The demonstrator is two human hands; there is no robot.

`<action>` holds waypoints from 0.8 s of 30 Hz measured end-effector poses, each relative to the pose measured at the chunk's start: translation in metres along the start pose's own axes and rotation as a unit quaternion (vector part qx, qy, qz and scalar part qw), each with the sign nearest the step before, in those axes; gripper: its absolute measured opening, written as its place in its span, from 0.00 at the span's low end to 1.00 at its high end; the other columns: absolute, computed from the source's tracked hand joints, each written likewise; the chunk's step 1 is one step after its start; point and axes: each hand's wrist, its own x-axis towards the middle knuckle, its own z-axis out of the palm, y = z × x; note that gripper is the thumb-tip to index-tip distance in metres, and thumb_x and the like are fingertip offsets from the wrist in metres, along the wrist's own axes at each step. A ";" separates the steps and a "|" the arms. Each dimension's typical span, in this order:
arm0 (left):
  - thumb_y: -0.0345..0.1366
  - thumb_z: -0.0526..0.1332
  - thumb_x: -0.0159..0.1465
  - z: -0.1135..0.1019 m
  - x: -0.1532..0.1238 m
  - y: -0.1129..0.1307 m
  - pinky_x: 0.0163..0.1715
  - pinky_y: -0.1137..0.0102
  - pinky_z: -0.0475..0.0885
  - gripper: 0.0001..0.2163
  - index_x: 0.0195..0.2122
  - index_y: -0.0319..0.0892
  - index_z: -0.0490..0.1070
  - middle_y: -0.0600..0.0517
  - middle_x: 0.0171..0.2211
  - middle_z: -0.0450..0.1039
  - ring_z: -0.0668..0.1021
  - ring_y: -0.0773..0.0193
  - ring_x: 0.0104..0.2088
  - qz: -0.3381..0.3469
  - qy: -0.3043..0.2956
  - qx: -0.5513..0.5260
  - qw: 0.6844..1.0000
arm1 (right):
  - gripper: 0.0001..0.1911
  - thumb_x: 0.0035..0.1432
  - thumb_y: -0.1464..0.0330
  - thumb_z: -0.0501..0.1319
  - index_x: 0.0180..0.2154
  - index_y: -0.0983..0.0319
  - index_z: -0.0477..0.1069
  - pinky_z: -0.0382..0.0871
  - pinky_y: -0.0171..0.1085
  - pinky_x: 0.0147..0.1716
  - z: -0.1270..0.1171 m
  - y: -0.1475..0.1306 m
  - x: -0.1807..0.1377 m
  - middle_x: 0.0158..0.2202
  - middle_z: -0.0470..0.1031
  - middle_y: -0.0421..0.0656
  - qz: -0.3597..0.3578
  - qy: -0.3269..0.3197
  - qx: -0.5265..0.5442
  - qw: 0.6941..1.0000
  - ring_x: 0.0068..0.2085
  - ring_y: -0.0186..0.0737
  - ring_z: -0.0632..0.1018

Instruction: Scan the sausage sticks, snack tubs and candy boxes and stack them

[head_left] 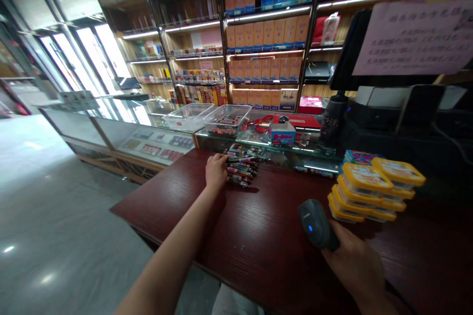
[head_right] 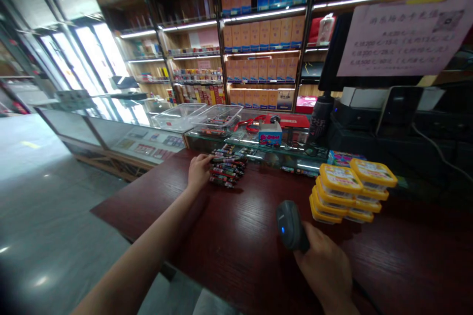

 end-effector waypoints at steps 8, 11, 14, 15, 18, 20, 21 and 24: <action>0.22 0.52 0.55 0.023 0.000 -0.037 0.48 0.65 0.65 0.22 0.47 0.47 0.74 0.49 0.44 0.72 0.69 0.58 0.45 -0.025 0.014 0.010 1.000 | 0.11 0.56 0.66 0.54 0.41 0.57 0.69 0.66 0.37 0.31 0.005 0.003 0.000 0.35 0.79 0.41 -0.017 -0.006 0.020 1.000 0.33 0.43 0.79; 0.23 0.52 0.56 0.031 0.007 -0.035 0.49 0.66 0.64 0.22 0.47 0.48 0.74 0.50 0.45 0.72 0.69 0.58 0.46 -0.020 0.003 0.003 1.000 | 0.12 0.56 0.64 0.55 0.43 0.57 0.69 0.67 0.36 0.30 0.011 0.007 0.000 0.37 0.79 0.41 -0.018 -0.014 0.029 0.999 0.33 0.42 0.79; 0.24 0.52 0.58 0.039 0.011 -0.032 0.50 0.66 0.64 0.20 0.47 0.48 0.74 0.49 0.47 0.72 0.69 0.59 0.49 -0.015 0.000 0.003 1.000 | 0.12 0.55 0.65 0.56 0.42 0.56 0.69 0.66 0.36 0.29 0.013 0.006 0.000 0.37 0.79 0.41 -0.007 -0.016 0.013 1.000 0.33 0.42 0.79; 0.25 0.52 0.59 0.042 0.011 -0.032 0.52 0.66 0.63 0.20 0.48 0.48 0.74 0.49 0.48 0.72 0.69 0.58 0.50 -0.016 0.004 0.005 1.000 | 0.12 0.54 0.66 0.56 0.42 0.56 0.69 0.66 0.36 0.29 0.012 0.004 0.000 0.37 0.79 0.41 -0.002 -0.018 0.007 1.000 0.33 0.42 0.79; 0.26 0.51 0.61 0.048 0.011 -0.031 0.56 0.64 0.59 0.20 0.50 0.47 0.72 0.49 0.52 0.70 0.66 0.57 0.55 -0.023 0.025 0.018 0.999 | 0.10 0.55 0.68 0.55 0.41 0.56 0.69 0.65 0.36 0.30 0.007 -0.001 0.001 0.37 0.79 0.40 0.004 -0.028 -0.001 1.000 0.33 0.42 0.79; 0.26 0.51 0.61 0.050 0.010 -0.031 0.58 0.63 0.58 0.20 0.52 0.47 0.71 0.48 0.53 0.69 0.64 0.56 0.57 -0.032 0.035 0.028 0.998 | 0.10 0.56 0.68 0.55 0.41 0.56 0.69 0.65 0.37 0.30 0.003 -0.004 0.001 0.36 0.79 0.40 0.000 -0.037 0.000 0.999 0.33 0.42 0.79; 0.26 0.50 0.61 0.050 0.010 -0.030 0.57 0.62 0.58 0.21 0.53 0.47 0.70 0.47 0.53 0.69 0.64 0.55 0.57 -0.040 0.038 0.031 0.998 | 0.11 0.56 0.68 0.55 0.41 0.57 0.69 0.65 0.37 0.30 0.002 -0.004 0.001 0.37 0.79 0.41 0.000 -0.040 -0.001 0.999 0.33 0.43 0.79; 0.26 0.51 0.61 0.048 0.008 -0.027 0.54 0.61 0.61 0.21 0.53 0.48 0.70 0.46 0.50 0.69 0.66 0.54 0.54 -0.063 0.039 0.033 0.997 | 0.11 0.56 0.68 0.55 0.42 0.57 0.69 0.66 0.39 0.30 0.002 -0.004 0.002 0.37 0.79 0.40 0.007 -0.044 -0.004 0.999 0.34 0.44 0.79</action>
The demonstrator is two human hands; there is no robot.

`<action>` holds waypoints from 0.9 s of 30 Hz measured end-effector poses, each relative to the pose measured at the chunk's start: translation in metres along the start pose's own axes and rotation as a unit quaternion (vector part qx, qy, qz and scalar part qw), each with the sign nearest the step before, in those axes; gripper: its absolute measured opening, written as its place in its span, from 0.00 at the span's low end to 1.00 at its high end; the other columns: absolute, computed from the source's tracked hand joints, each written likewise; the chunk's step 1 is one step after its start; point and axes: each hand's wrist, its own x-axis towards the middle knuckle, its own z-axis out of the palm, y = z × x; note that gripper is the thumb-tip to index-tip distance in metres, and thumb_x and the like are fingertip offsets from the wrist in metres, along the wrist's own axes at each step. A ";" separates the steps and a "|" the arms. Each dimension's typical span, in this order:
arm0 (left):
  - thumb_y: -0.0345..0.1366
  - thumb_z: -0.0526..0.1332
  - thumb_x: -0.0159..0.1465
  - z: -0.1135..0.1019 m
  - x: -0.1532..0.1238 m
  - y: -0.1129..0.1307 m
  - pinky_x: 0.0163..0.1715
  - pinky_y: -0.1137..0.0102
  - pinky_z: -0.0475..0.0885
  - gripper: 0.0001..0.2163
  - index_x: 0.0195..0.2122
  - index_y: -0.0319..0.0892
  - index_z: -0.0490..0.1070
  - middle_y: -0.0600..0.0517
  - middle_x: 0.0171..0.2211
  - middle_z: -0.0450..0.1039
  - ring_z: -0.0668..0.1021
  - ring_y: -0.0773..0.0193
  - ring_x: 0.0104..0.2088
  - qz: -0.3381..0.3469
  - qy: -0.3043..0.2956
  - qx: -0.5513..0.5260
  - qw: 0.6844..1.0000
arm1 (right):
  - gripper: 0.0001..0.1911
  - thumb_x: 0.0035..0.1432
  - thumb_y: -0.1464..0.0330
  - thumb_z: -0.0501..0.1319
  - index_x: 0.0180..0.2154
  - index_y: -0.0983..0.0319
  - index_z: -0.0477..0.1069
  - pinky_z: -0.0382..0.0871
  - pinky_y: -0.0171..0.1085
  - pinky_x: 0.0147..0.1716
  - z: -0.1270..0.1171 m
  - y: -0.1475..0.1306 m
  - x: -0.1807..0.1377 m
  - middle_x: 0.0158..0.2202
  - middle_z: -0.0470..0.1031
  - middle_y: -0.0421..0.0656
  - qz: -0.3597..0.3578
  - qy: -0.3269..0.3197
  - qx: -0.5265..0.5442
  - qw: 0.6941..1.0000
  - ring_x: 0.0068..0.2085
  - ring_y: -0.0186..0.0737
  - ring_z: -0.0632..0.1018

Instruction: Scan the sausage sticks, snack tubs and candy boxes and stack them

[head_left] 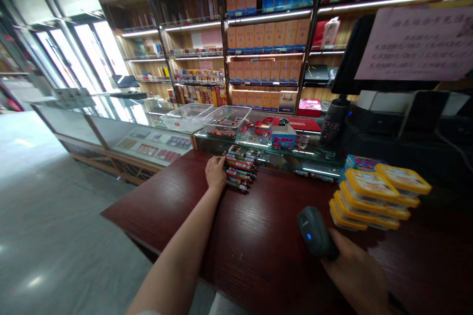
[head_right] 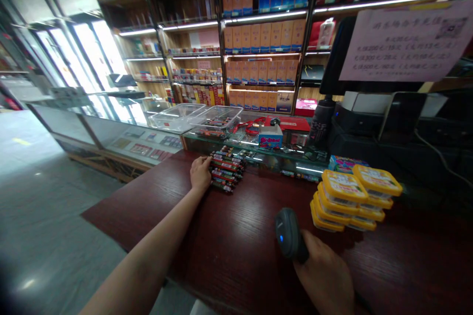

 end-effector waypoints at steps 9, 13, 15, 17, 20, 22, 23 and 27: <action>0.26 0.51 0.61 -0.009 -0.006 0.008 0.52 0.62 0.62 0.20 0.51 0.48 0.71 0.46 0.48 0.70 0.66 0.54 0.52 -0.009 0.013 -0.004 1.000 | 0.10 0.55 0.67 0.55 0.41 0.56 0.69 0.65 0.37 0.28 0.000 0.000 0.000 0.35 0.79 0.41 -0.003 0.017 -0.001 1.000 0.32 0.43 0.79; 0.27 0.52 0.60 -0.012 -0.007 0.023 0.52 0.62 0.62 0.19 0.51 0.47 0.71 0.46 0.47 0.69 0.66 0.54 0.51 0.023 0.017 -0.020 0.999 | 0.08 0.56 0.68 0.56 0.39 0.56 0.69 0.63 0.36 0.28 -0.003 -0.001 0.002 0.34 0.79 0.39 0.004 0.000 0.007 1.000 0.32 0.43 0.79; 0.27 0.53 0.60 -0.011 -0.009 0.039 0.53 0.62 0.61 0.19 0.51 0.47 0.71 0.46 0.47 0.68 0.66 0.54 0.51 0.062 0.013 -0.040 0.997 | 0.08 0.56 0.68 0.56 0.39 0.56 0.69 0.63 0.36 0.29 -0.004 -0.001 0.004 0.34 0.79 0.39 0.010 -0.010 0.011 1.000 0.32 0.42 0.79; 0.27 0.52 0.61 -0.009 -0.012 0.059 0.54 0.61 0.60 0.20 0.52 0.48 0.69 0.47 0.49 0.67 0.66 0.55 0.51 0.110 -0.008 -0.062 0.992 | 0.08 0.57 0.68 0.55 0.39 0.56 0.69 0.62 0.36 0.29 -0.005 -0.001 0.006 0.34 0.78 0.40 0.023 -0.016 0.008 1.000 0.33 0.41 0.79; 0.27 0.51 0.62 0.001 -0.020 0.093 0.56 0.61 0.60 0.20 0.53 0.49 0.69 0.48 0.49 0.67 0.66 0.57 0.52 0.176 -0.066 -0.087 0.978 | 0.09 0.57 0.68 0.55 0.40 0.56 0.69 0.62 0.36 0.30 -0.007 -0.002 0.009 0.35 0.78 0.41 0.057 -0.026 -0.009 0.998 0.33 0.42 0.79; 0.27 0.52 0.61 0.012 -0.026 0.117 0.55 0.62 0.60 0.19 0.51 0.48 0.70 0.48 0.49 0.67 0.65 0.57 0.52 0.216 -0.110 -0.102 0.965 | 0.09 0.56 0.68 0.56 0.40 0.56 0.70 0.62 0.36 0.30 -0.009 -0.003 0.010 0.35 0.78 0.41 0.074 -0.033 -0.017 0.997 0.34 0.42 0.79; 0.27 0.52 0.61 0.019 -0.029 0.128 0.55 0.62 0.61 0.18 0.51 0.47 0.70 0.48 0.49 0.67 0.66 0.57 0.52 0.236 -0.131 -0.112 0.956 | 0.10 0.56 0.68 0.56 0.41 0.56 0.70 0.61 0.36 0.30 -0.010 -0.003 0.011 0.35 0.78 0.41 0.077 -0.036 -0.018 0.996 0.34 0.42 0.79; 0.27 0.52 0.62 0.048 -0.036 0.172 0.54 0.65 0.64 0.18 0.52 0.44 0.69 0.48 0.49 0.67 0.67 0.58 0.51 0.286 -0.207 -0.140 0.925 | 0.10 0.56 0.69 0.55 0.40 0.56 0.70 0.61 0.37 0.30 -0.015 -0.006 0.013 0.34 0.77 0.42 0.079 -0.063 -0.014 0.995 0.34 0.43 0.79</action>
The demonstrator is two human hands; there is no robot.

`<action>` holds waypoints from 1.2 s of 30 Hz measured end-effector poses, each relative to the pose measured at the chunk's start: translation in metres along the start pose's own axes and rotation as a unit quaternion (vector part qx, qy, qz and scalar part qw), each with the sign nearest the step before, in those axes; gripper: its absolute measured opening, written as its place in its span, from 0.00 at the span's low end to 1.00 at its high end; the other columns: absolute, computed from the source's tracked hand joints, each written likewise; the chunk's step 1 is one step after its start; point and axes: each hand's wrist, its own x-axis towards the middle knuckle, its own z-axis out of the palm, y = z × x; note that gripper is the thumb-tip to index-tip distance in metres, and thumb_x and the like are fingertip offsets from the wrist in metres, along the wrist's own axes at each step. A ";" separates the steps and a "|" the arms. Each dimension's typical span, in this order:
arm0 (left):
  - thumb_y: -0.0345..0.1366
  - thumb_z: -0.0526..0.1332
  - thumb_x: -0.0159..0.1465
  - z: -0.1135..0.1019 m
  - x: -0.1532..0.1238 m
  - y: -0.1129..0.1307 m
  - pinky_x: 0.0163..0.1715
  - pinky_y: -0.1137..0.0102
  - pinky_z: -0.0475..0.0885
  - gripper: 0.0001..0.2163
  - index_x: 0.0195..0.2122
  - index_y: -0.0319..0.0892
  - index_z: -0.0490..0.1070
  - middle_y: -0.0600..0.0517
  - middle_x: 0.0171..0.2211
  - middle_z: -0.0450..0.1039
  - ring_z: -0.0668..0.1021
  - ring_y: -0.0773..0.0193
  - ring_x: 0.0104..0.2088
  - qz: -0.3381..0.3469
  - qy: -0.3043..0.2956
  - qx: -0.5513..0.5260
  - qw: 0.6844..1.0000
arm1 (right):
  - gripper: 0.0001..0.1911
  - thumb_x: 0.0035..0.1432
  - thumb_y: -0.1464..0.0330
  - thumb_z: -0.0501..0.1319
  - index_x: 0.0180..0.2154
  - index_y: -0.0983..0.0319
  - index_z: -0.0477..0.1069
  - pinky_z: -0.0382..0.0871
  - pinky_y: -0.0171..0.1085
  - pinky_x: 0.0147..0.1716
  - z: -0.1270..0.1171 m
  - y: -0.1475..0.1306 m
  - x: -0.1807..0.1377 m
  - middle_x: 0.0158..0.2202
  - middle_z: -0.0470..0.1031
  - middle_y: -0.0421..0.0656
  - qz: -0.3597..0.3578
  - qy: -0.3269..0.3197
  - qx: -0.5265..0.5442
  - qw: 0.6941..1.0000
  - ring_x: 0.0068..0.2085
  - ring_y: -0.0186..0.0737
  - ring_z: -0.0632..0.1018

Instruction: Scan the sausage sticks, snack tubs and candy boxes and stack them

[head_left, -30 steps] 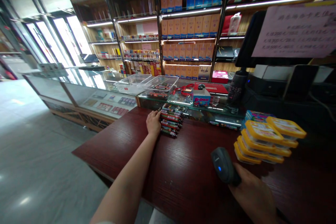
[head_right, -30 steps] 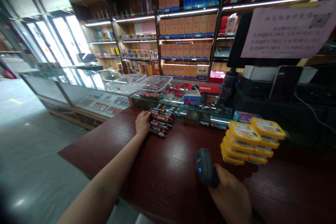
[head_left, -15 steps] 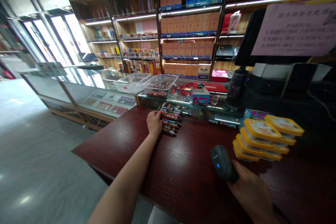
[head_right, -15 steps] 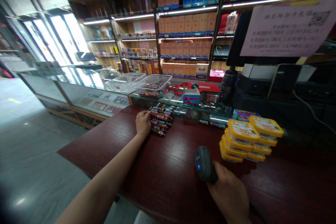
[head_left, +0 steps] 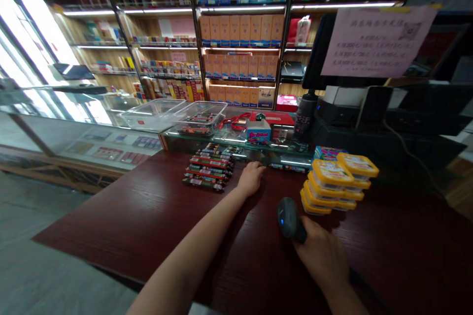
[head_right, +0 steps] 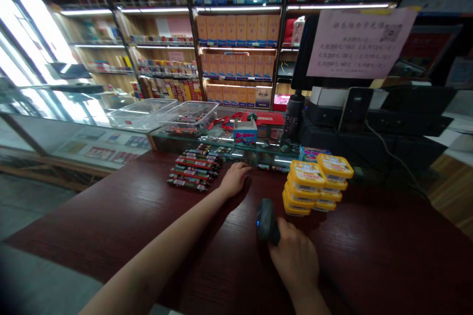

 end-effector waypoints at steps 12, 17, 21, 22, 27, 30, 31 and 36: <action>0.32 0.54 0.63 0.031 0.068 0.043 0.49 0.63 0.67 0.12 0.46 0.38 0.71 0.42 0.46 0.68 0.69 0.55 0.48 -0.046 -0.098 0.075 0.991 | 0.10 0.56 0.70 0.56 0.41 0.56 0.69 0.61 0.37 0.34 0.000 0.000 0.006 0.36 0.76 0.41 0.015 -0.059 0.016 0.998 0.38 0.42 0.77; 0.32 0.56 0.62 0.026 0.063 0.044 0.46 0.62 0.69 0.09 0.40 0.39 0.74 0.41 0.46 0.67 0.68 0.52 0.50 -0.057 -0.110 0.102 0.987 | 0.12 0.54 0.71 0.58 0.42 0.56 0.69 0.61 0.37 0.34 0.000 0.000 0.006 0.37 0.76 0.41 0.019 -0.056 0.012 0.998 0.38 0.43 0.77; 0.30 0.57 0.61 0.014 0.043 0.038 0.47 0.63 0.68 0.10 0.43 0.38 0.71 0.43 0.43 0.69 0.71 0.56 0.47 -0.049 -0.123 0.104 0.986 | 0.13 0.53 0.71 0.59 0.43 0.56 0.69 0.61 0.36 0.34 0.001 0.002 0.006 0.37 0.77 0.41 0.010 -0.046 0.013 0.999 0.38 0.42 0.77; 0.30 0.57 0.61 0.011 0.036 0.035 0.48 0.64 0.67 0.10 0.43 0.37 0.71 0.43 0.43 0.70 0.71 0.56 0.46 -0.048 -0.127 0.104 0.985 | 0.13 0.53 0.70 0.59 0.42 0.56 0.69 0.61 0.36 0.34 0.002 0.003 0.006 0.36 0.77 0.41 0.006 -0.042 0.014 0.999 0.38 0.42 0.77; 0.32 0.57 0.62 -0.008 -0.018 0.021 0.47 0.65 0.66 0.07 0.37 0.38 0.73 0.44 0.41 0.69 0.70 0.56 0.45 -0.081 -0.102 0.103 0.986 | 0.10 0.56 0.68 0.57 0.41 0.57 0.69 0.61 0.37 0.34 0.006 0.005 0.003 0.35 0.76 0.42 -0.006 -0.014 0.017 1.000 0.38 0.42 0.77; 0.32 0.55 0.63 -0.015 -0.048 0.015 0.47 0.65 0.65 0.07 0.36 0.39 0.73 0.45 0.41 0.68 0.69 0.56 0.44 -0.123 -0.052 0.086 0.987 | 0.09 0.56 0.67 0.56 0.40 0.57 0.70 0.62 0.37 0.33 0.006 0.003 0.000 0.35 0.76 0.42 -0.008 -0.010 0.021 1.000 0.37 0.43 0.78; 0.32 0.55 0.63 -0.016 -0.055 0.014 0.46 0.65 0.64 0.08 0.37 0.40 0.73 0.45 0.41 0.67 0.68 0.57 0.44 -0.133 -0.037 0.077 0.987 | 0.10 0.56 0.68 0.56 0.41 0.57 0.70 0.62 0.37 0.33 0.005 0.003 -0.001 0.36 0.77 0.42 -0.006 -0.010 0.021 1.000 0.37 0.43 0.78; 0.29 0.55 0.62 -0.019 -0.066 0.011 0.45 0.66 0.63 0.07 0.38 0.41 0.72 0.47 0.40 0.66 0.68 0.59 0.42 -0.156 0.020 0.037 0.987 | 0.13 0.53 0.68 0.58 0.43 0.55 0.70 0.63 0.37 0.32 -0.004 0.000 -0.001 0.36 0.78 0.41 -0.004 -0.022 0.066 0.998 0.36 0.44 0.79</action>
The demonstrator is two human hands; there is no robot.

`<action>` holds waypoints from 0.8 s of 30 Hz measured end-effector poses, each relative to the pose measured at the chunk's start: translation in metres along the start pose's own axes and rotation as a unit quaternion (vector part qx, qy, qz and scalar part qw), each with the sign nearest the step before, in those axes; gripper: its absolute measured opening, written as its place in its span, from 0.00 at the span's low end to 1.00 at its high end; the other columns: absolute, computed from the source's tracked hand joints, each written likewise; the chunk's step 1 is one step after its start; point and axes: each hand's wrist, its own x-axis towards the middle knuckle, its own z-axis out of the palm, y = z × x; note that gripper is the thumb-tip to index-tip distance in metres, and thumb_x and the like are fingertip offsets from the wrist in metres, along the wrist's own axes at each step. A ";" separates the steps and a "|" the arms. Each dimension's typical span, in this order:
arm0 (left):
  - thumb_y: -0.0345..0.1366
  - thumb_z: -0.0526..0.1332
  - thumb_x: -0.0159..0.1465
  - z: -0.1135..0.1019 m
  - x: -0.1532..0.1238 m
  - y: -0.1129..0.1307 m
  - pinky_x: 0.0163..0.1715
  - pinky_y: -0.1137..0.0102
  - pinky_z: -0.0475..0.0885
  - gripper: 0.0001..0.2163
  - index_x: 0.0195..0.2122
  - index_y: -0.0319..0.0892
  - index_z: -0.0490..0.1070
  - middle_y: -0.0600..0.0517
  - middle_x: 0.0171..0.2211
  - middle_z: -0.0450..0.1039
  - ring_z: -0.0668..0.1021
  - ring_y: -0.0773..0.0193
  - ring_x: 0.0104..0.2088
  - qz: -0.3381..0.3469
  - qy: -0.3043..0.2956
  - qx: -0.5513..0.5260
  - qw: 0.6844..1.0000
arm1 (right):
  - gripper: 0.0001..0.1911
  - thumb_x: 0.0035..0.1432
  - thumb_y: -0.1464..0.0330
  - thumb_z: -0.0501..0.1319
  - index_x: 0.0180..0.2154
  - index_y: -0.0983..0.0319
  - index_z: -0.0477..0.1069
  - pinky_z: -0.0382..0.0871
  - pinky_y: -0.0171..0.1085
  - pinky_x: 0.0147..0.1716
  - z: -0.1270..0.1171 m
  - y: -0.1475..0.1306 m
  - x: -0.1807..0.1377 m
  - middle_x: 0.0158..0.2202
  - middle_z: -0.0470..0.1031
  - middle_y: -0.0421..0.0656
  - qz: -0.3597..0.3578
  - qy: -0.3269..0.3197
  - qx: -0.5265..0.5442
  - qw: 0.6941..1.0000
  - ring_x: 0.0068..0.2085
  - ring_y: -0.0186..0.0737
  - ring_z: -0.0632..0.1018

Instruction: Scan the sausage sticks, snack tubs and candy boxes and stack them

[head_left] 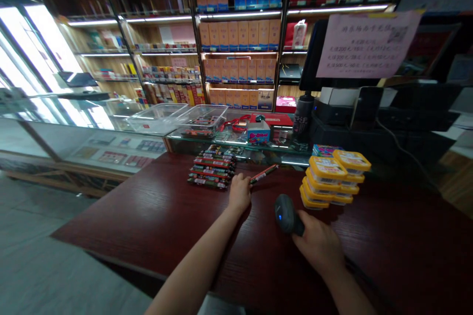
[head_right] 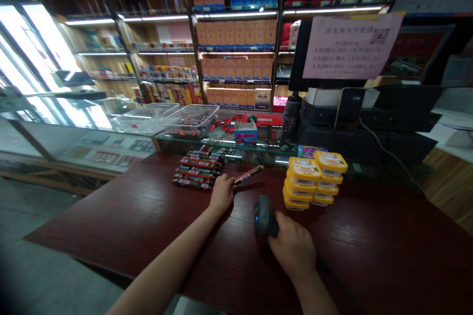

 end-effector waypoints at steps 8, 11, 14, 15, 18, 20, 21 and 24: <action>0.30 0.56 0.62 -0.001 0.000 0.004 0.45 0.66 0.63 0.07 0.39 0.40 0.72 0.47 0.39 0.66 0.67 0.58 0.43 0.001 0.015 0.009 1.000 | 0.19 0.50 0.61 0.60 0.45 0.59 0.72 0.68 0.37 0.41 -0.007 0.007 0.004 0.39 0.79 0.45 -0.030 0.034 0.271 0.962 0.42 0.44 0.78; 0.30 0.55 0.62 -0.001 0.000 0.004 0.46 0.65 0.63 0.08 0.41 0.40 0.72 0.47 0.39 0.66 0.67 0.58 0.43 0.002 0.012 0.016 1.000 | 0.20 0.51 0.62 0.60 0.46 0.61 0.71 0.68 0.38 0.43 -0.012 0.005 0.001 0.41 0.79 0.46 -0.038 0.015 0.293 0.955 0.43 0.44 0.78; 0.31 0.55 0.63 0.000 0.001 0.003 0.47 0.66 0.63 0.08 0.40 0.41 0.71 0.47 0.40 0.66 0.68 0.59 0.43 -0.001 0.004 0.021 1.000 | 0.19 0.51 0.63 0.59 0.46 0.60 0.71 0.69 0.38 0.43 -0.013 0.004 0.000 0.41 0.79 0.46 -0.041 0.009 0.295 0.954 0.43 0.44 0.78; 0.31 0.55 0.63 0.000 0.001 0.003 0.47 0.66 0.63 0.08 0.40 0.41 0.71 0.47 0.40 0.66 0.68 0.59 0.43 -0.001 0.002 0.022 1.000 | 0.19 0.51 0.64 0.59 0.46 0.60 0.72 0.69 0.38 0.43 -0.012 0.004 0.000 0.41 0.79 0.46 -0.038 0.013 0.294 0.955 0.43 0.45 0.78; 0.32 0.55 0.63 0.000 0.001 0.003 0.47 0.65 0.63 0.07 0.39 0.42 0.71 0.47 0.41 0.65 0.67 0.59 0.44 0.004 -0.004 0.024 1.000 | 0.18 0.52 0.63 0.59 0.45 0.60 0.72 0.69 0.39 0.42 -0.008 0.007 0.003 0.39 0.79 0.46 -0.028 0.019 0.286 0.958 0.42 0.45 0.78; 0.32 0.55 0.63 -0.001 0.001 0.004 0.46 0.65 0.63 0.06 0.38 0.42 0.71 0.47 0.40 0.65 0.67 0.58 0.44 0.003 -0.007 0.026 1.000 | 0.19 0.52 0.62 0.59 0.46 0.59 0.72 0.69 0.37 0.39 -0.007 0.007 0.004 0.39 0.79 0.45 -0.027 0.016 0.279 0.960 0.41 0.45 0.78; 0.32 0.55 0.63 -0.002 0.000 0.005 0.46 0.65 0.63 0.06 0.38 0.42 0.71 0.47 0.40 0.65 0.67 0.58 0.44 0.002 -0.008 0.027 1.000 | 0.19 0.52 0.62 0.59 0.47 0.59 0.71 0.69 0.37 0.37 -0.008 0.006 0.004 0.38 0.80 0.45 -0.026 0.015 0.266 0.963 0.40 0.44 0.79; 0.31 0.54 0.63 -0.004 0.000 0.006 0.46 0.65 0.63 0.07 0.39 0.43 0.71 0.48 0.40 0.65 0.67 0.58 0.44 0.005 -0.008 0.028 1.000 | 0.16 0.53 0.61 0.59 0.45 0.56 0.71 0.66 0.35 0.31 -0.012 0.001 0.002 0.35 0.79 0.42 -0.005 0.024 0.162 0.987 0.37 0.44 0.79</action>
